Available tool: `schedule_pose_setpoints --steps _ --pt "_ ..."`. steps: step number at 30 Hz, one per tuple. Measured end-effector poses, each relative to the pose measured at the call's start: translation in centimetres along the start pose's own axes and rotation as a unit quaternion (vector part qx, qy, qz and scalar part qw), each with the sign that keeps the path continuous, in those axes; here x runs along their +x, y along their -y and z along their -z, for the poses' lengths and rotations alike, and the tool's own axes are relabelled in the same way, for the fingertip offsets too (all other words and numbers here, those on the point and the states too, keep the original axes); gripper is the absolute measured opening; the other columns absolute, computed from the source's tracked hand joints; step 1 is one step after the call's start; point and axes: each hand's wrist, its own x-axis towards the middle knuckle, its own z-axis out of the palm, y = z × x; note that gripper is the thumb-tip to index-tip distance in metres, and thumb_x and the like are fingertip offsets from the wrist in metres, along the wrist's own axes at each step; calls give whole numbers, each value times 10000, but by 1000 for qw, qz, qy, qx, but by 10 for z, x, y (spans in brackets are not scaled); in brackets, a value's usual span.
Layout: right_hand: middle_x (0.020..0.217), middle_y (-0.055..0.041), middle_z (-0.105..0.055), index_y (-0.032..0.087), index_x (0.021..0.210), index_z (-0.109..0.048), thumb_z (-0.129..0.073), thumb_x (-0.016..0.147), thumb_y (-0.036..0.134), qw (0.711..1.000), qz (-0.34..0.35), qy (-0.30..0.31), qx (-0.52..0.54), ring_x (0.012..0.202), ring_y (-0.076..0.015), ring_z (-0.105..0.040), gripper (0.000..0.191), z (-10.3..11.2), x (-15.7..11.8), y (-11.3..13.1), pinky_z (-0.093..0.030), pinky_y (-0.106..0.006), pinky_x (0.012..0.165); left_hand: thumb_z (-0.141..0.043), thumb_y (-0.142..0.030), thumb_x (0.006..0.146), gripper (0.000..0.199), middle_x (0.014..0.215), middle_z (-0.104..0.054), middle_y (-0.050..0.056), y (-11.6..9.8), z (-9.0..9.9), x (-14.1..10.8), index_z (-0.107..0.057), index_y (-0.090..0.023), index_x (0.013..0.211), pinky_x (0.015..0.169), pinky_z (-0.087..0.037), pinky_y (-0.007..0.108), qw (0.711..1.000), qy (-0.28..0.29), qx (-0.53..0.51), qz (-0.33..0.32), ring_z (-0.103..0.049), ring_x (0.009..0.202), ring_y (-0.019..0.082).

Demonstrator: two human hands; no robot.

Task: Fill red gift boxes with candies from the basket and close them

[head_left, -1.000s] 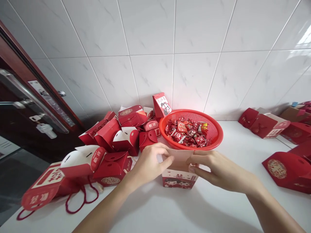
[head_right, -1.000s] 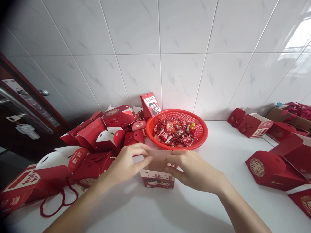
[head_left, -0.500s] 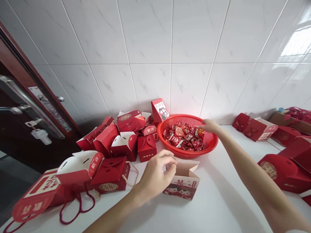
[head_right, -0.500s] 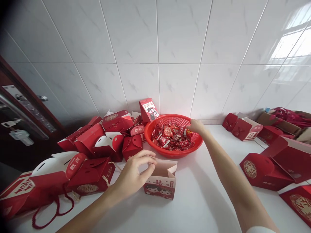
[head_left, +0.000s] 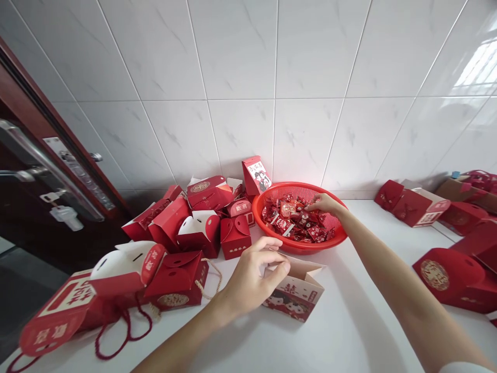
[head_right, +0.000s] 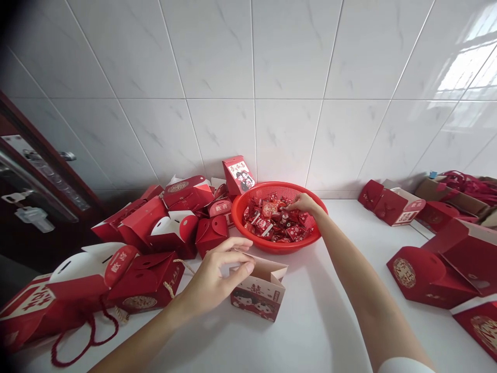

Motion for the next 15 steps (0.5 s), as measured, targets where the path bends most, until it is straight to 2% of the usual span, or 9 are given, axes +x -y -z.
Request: schedule_pose_setpoints --steps 3,6,10,12,15 --pt "683 -17 -672 159 764 -615 -774 828 390 995 55 18 77 607 -113 -587 289 -2 -1 2 -487 -235 593 -640 -319 922 215 1233 -714 93 1 1 1 -835 -243 871 1032 -534 392 1000 4 -8 14 -667 1194 273" --pt "748 -27 -696 162 853 -653 -758 816 518 989 89 13 119 648 -121 -609 374 -4 -3 6 -494 -237 615 -646 -347 925 220 1304 -697 87 3 3 1 -839 -256 869 1086 -497 436 1000 14 -17 20 -627 1268 299" --pt "796 -53 -705 127 858 -697 -718 862 555 993 75 -6 93 700 -148 -632 428 -6 -1 4 -508 -258 640 -658 -360 924 236 1313 -699 74 5 5 1 -830 -260 797 1117 -473 447 999 31 -39 11 -574 1340 313" --pt "938 -78 -722 115 965 -710 -665 938 502 997 48 -23 60 807 -181 -671 391 -6 2 -1 -553 -297 714 -655 -360 931 238 1314 -697 71 6 6 0 -831 -264 802 1122 -472 442 998 40 -47 1 -553 1364 311" --pt "1230 -92 -670 153 1237 -649 -640 989 397 999 4 -43 2 1034 -237 -677 348 -5 6 -7 -588 -419 871 -676 -351 919 203 1352 -676 69 8 6 0 -841 -277 828 1140 -458 467 997 50 -60 4 -556 1360 313"
